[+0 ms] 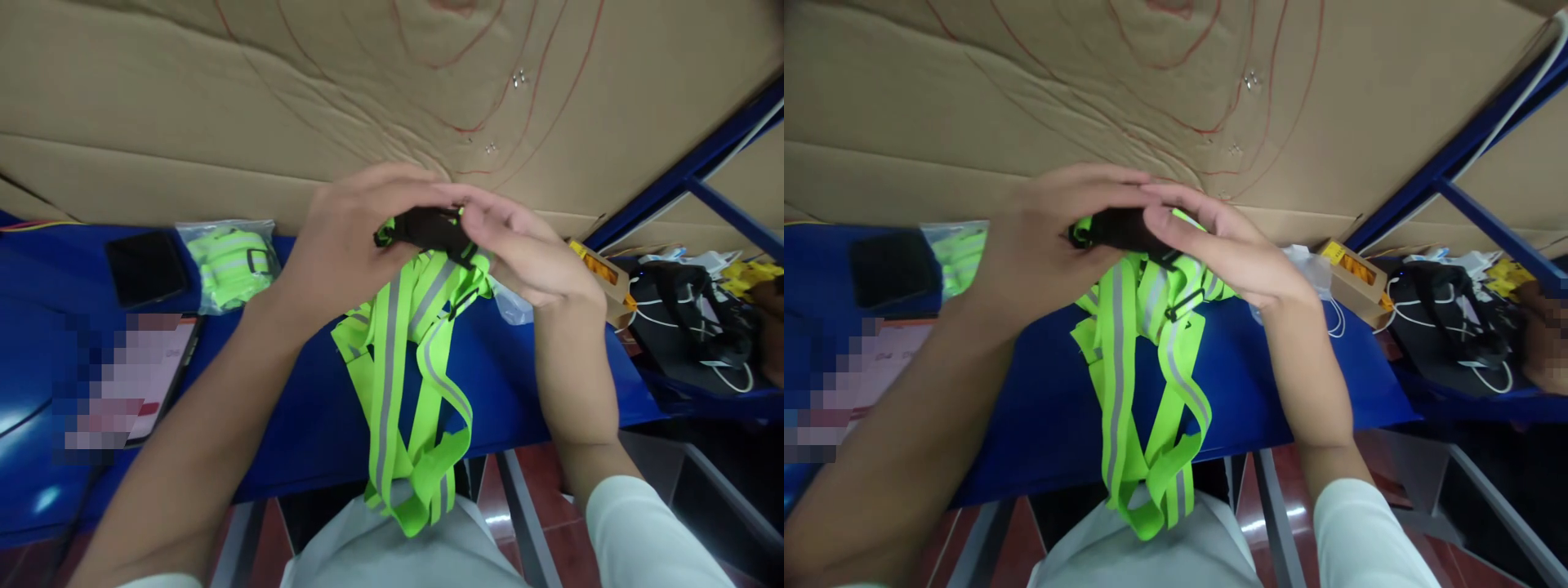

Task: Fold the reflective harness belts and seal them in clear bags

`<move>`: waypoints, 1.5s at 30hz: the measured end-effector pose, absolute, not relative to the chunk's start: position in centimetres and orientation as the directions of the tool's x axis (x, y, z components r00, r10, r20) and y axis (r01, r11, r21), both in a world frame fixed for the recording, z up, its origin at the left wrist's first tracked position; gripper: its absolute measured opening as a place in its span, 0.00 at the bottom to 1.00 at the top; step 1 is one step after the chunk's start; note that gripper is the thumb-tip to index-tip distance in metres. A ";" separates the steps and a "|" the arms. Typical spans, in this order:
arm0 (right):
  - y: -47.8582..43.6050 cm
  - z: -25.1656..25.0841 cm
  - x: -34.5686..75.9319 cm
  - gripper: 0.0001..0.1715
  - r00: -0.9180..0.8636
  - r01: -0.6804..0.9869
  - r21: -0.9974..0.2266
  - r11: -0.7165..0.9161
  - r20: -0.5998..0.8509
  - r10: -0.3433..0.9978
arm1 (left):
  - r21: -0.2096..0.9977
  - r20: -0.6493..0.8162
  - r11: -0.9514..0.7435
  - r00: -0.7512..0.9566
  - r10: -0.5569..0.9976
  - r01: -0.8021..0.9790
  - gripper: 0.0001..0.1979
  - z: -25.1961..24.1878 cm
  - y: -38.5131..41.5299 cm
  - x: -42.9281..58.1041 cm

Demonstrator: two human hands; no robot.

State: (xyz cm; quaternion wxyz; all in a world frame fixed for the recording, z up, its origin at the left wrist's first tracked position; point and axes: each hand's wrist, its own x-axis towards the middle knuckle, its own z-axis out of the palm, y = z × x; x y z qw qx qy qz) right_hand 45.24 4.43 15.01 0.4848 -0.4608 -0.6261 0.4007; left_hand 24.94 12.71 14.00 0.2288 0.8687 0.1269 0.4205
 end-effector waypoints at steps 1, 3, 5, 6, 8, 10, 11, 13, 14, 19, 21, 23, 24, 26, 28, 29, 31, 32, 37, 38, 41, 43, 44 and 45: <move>4.4 15.0 45.2 0.26 -0.101 0.141 -0.953 0.267 0.255 0.962 | 0.514 0.703 -0.858 0.562 0.435 0.022 0.17 13.9 12.8 25.0; 4.4 14.9 45.0 0.32 -0.103 0.093 -0.956 0.278 0.268 0.958 | 0.571 0.740 -0.821 0.427 0.519 0.008 0.13 13.9 13.0 25.2; 4.4 14.7 44.7 0.34 -0.110 0.097 -0.956 0.278 0.267 0.957 | 0.662 0.717 -0.748 0.321 0.619 -0.038 0.09 14.1 13.0 25.3; 4.5 14.6 44.5 0.33 -0.115 0.112 -0.953 0.282 0.270 0.956 | 0.700 0.694 -0.710 0.306 0.652 -0.074 0.08 14.2 13.0 25.4; 4.6 14.5 44.2 0.32 -0.097 0.150 -0.944 0.294 0.282 0.954 | 0.748 0.653 -0.646 0.335 0.679 -0.149 0.08 14.3 12.7 25.5; 4.7 14.3 44.0 0.31 -0.060 0.179 -0.935 0.307 0.302 0.952 | 0.771 0.631 -0.600 0.378 0.677 -0.212 0.11 14.5 12.5 25.4; 4.7 14.3 44.0 0.30 -0.044 0.183 -0.934 0.308 0.305 0.951 | 0.781 0.620 -0.580 0.402 0.674 -0.232 0.13 14.5 12.4 25.2; 4.8 14.2 44.3 0.25 -0.020 0.156 -0.937 0.311 0.312 0.950 | 0.818 0.572 -0.501 0.481 0.664 -0.282 0.23 14.7 12.4 24.8; 4.8 14.2 44.5 0.23 -0.003 0.128 -0.938 0.321 0.323 0.946 | 0.843 0.537 -0.430 0.545 0.644 -0.322 0.31 14.7 12.5 24.5; 4.6 14.6 45.3 0.24 0.128 0.049 -0.940 0.337 0.341 0.931 | 0.884 0.451 -0.117 0.760 0.467 -0.453 0.67 14.0 12.7 24.3; 4.4 14.9 45.4 0.22 0.157 0.030 -0.945 0.325 0.325 0.932 | 0.883 0.455 -0.134 0.749 0.482 -0.450 0.67 13.6 12.5 24.9; 4.1 15.2 45.4 0.21 0.163 -0.017 -0.948 0.317 0.310 0.937 | 0.885 0.452 -0.140 0.747 0.487 -0.444 0.63 13.2 12.3 25.4; 3.9 15.4 45.3 0.21 0.155 -0.042 -0.949 0.312 0.303 0.940 | 0.889 0.446 -0.131 0.759 0.475 -0.439 0.58 13.0 12.3 25.6; 3.6 15.6 45.0 0.19 0.155 -0.086 -0.942 0.325 0.310 0.938 | 0.906 0.411 -0.105 0.791 0.452 -0.411 0.40 12.8 12.3 25.8; 3.4 15.7 44.6 0.17 0.195 -0.099 -0.926 0.365 0.342 0.919 | 0.922 0.369 -0.086 0.794 0.483 -0.376 0.20 12.8 12.3 25.9; 3.4 15.8 44.4 0.16 0.219 -0.089 -0.920 0.381 0.355 0.909 | 0.925 0.363 -0.099 0.772 0.521 -0.368 0.14 12.8 12.4 25.9; 3.4 15.7 44.2 0.15 0.245 -0.048 -0.916 0.399 0.376 0.893 | 0.919 0.381 -0.159 0.715 0.585 -0.360 0.09 12.8 12.5 26.1; 3.4 15.7 44.2 0.15 0.239 -0.027 -0.913 0.408 0.390 0.889 | 0.909 0.411 -0.209 0.690 0.595 -0.361 0.08 12.8 12.5 26.2; 3.9 15.6 44.7 0.15 0.167 0.011 -0.856 0.517 0.512 0.843 | 0.840 0.540 -0.399 0.637 0.550 -0.368 0.07 12.7 12.4 26.8; 4.0 15.5 44.7 0.16 0.147 0.016 -0.850 0.527 0.523 0.839 | 0.859 0.511 -0.368 0.648 0.564 -0.357 0.09 12.6 12.3 26.9; 4.3 15.2 44.3 0.17 0.072 0.029 -0.831 0.555 0.555 0.828 | 0.935 0.346 -0.158 0.717 0.605 -0.318 0.20 12.2 11.8 27.2; 4.6 14.9 44.1 0.17 0.040 0.084 -0.791 0.606 0.610 0.791 | 0.940 0.305 -0.076 0.722 0.622 -0.332 0.27 11.8 11.6 27.5; 4.7 14.8 44.2 0.17 0.033 0.135 -0.767 0.627 0.636 0.771 | 0.935 0.304 -0.060 0.705 0.641 -0.349 0.29 11.7 11.6 27.6; 4.8 14.7 44.4 0.17 0.019 0.192 -0.748 0.636 0.651 0.759 | 0.927 0.309 -0.052 0.679 0.666 -0.370 0.30 11.5 11.7 27.7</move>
